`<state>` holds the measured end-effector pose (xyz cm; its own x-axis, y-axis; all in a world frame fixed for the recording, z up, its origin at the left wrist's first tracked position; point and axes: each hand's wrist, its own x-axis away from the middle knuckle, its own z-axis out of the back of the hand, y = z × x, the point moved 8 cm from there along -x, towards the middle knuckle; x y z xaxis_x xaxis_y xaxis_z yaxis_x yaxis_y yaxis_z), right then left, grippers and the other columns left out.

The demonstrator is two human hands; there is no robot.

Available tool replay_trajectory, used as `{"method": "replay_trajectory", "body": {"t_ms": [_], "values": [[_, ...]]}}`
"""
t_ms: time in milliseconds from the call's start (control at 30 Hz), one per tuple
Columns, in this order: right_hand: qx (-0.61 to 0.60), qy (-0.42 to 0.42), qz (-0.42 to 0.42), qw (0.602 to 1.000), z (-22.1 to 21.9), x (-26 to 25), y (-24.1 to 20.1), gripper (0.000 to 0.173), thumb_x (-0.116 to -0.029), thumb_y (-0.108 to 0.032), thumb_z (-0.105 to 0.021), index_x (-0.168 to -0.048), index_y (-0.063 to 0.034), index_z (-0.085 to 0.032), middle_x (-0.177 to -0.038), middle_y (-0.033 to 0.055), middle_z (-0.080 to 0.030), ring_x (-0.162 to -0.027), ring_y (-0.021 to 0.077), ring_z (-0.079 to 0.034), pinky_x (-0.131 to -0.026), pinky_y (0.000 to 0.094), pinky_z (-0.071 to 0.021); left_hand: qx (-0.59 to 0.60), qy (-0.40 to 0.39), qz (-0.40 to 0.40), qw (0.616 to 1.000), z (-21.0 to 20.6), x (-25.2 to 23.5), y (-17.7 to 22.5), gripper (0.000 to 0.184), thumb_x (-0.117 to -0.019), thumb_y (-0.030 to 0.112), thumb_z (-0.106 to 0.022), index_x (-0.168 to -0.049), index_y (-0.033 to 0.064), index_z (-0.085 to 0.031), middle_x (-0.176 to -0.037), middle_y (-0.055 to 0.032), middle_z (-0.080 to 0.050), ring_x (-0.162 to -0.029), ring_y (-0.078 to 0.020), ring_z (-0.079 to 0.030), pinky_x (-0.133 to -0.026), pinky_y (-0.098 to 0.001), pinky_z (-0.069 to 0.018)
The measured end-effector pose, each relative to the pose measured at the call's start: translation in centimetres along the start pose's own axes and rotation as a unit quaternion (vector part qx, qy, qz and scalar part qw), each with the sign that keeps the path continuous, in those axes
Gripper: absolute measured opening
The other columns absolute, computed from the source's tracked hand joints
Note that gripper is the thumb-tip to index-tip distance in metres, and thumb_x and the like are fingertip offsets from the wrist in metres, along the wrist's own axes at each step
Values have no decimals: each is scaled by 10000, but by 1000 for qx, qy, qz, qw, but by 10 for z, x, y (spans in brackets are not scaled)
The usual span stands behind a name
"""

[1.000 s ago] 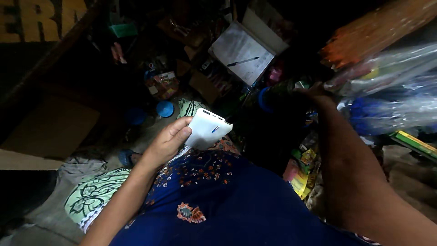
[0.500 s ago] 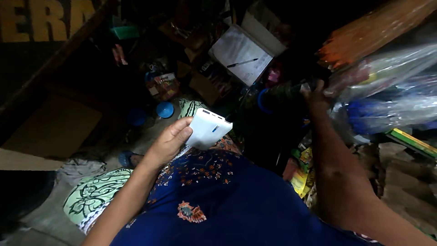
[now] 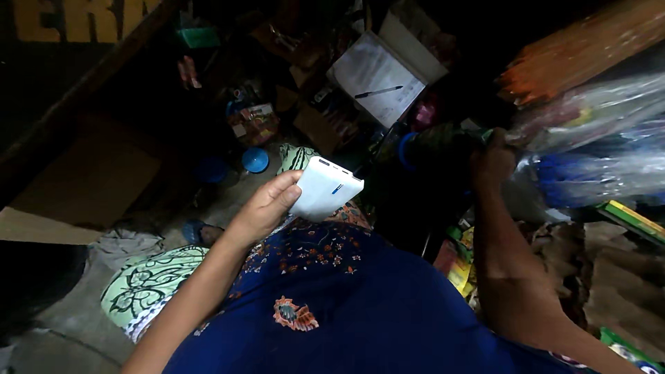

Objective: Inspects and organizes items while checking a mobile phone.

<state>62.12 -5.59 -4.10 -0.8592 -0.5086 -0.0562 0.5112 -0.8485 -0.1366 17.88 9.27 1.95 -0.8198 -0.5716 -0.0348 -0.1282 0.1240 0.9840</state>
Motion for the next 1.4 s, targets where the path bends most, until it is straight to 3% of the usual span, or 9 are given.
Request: {"method": "replay_trajectory", "body": {"t_ms": [267, 500, 633, 833, 900, 967, 1067, 1333, 1400], "values": [[-67, -9, -5, 998, 21, 30, -14, 520, -1033, -185, -539, -1487, 33, -408, -1335, 393, -548, -1210, 591, -552, -998, 709, -422, 3, -14, -8, 1000, -1, -1, -1, 318, -1062, 434, -479, -1222, 217, -646, -1053, 150, -712, -953, 31, -666, -865, -193, -564], [-301, 29, -17, 953, 13, 29, -18, 632, -1055, -257, -516, -1559, 58, -300, -1467, 303, -492, -1356, 373, -508, -1156, 477, -387, -1, -16, -17, 1000, 0, 1, -4, 319, -1068, 422, -471, -1227, 205, -644, -1052, 142, -709, -950, 26, -663, -868, -205, -564], [-447, -24, -67, 892, -3, 30, -31, 656, -1039, -189, -521, -1599, -34, -217, -1456, 205, -479, -1133, 202, -586, -920, 362, -527, 4, -16, -10, 1000, -1, 3, -3, 305, -1067, 382, -480, -1221, 169, -635, -1045, 134, -703, -946, 28, -657, -863, -203, -561], [-491, -105, -74, 861, -15, 38, -80, 575, -1027, -130, -533, -1550, -105, -296, -1141, 42, -534, -693, 23, -531, -599, 213, -497, -49, 8, 3, 999, 1, 7, 2, 288, -1061, 136, -399, -1214, 21, -614, -1031, 74, -682, -934, 44, -637, -870, -188, -546], [-503, -144, -35, 851, -18, 39, -109, 578, -1014, -102, -534, -1548, -108, -312, -1115, 38, -548, -639, 26, -525, -555, 212, -493, -60, 0, -18, 998, 2, 7, 7, 292, -1062, 114, -386, -1209, -19, -600, -1008, 49, -672, -901, 56, -618, -835, -165, -532], [-496, -198, 30, 845, -16, 45, -148, 572, -1016, -113, -538, -1548, -110, -327, -1161, 43, -566, -745, 30, -578, -651, 232, -540, -53, 7, -20, 998, 4, 9, 9, 303, -1055, 99, -395, -1213, -68, -592, -1017, -4, -669, -893, 37, -615, -829, -180, -529], [-414, -270, 149, 857, -14, 53, -217, 525, -1038, -191, -549, -1533, -137, -383, -1022, 52, -585, -713, 46, -554, -630, 253, -515, -59, 17, -7, 998, 9, 13, 4, 302, -1055, 92, -403, -1215, -69, -603, -1025, -48, -673, -870, -8, -623, -803, -215, -542], [-261, -393, 354, 808, -53, 88, -385, 494, -1051, -225, -570, -1494, -41, -452, -1327, 264, -594, -1145, 361, -626, -985, 558, -496, -31, 24, -8, 999, 31, 17, -4, 349, -1052, 138, -418, -1215, -114, -596, -1071, -71, -657, -946, 18, -596, -880, -202, -507], [-224, -364, 417, 802, -57, 99, -408, 478, -1055, -228, -562, -1461, 9, -475, -1275, 312, -608, -1104, 433, -639, -932, 610, -512, -30, 23, -17, 999, 37, 17, -7, 374, -1062, 163, -407, -1214, -121, -597, -1078, -83, -663, -958, 10, -603, -893, -207, -507]]}}
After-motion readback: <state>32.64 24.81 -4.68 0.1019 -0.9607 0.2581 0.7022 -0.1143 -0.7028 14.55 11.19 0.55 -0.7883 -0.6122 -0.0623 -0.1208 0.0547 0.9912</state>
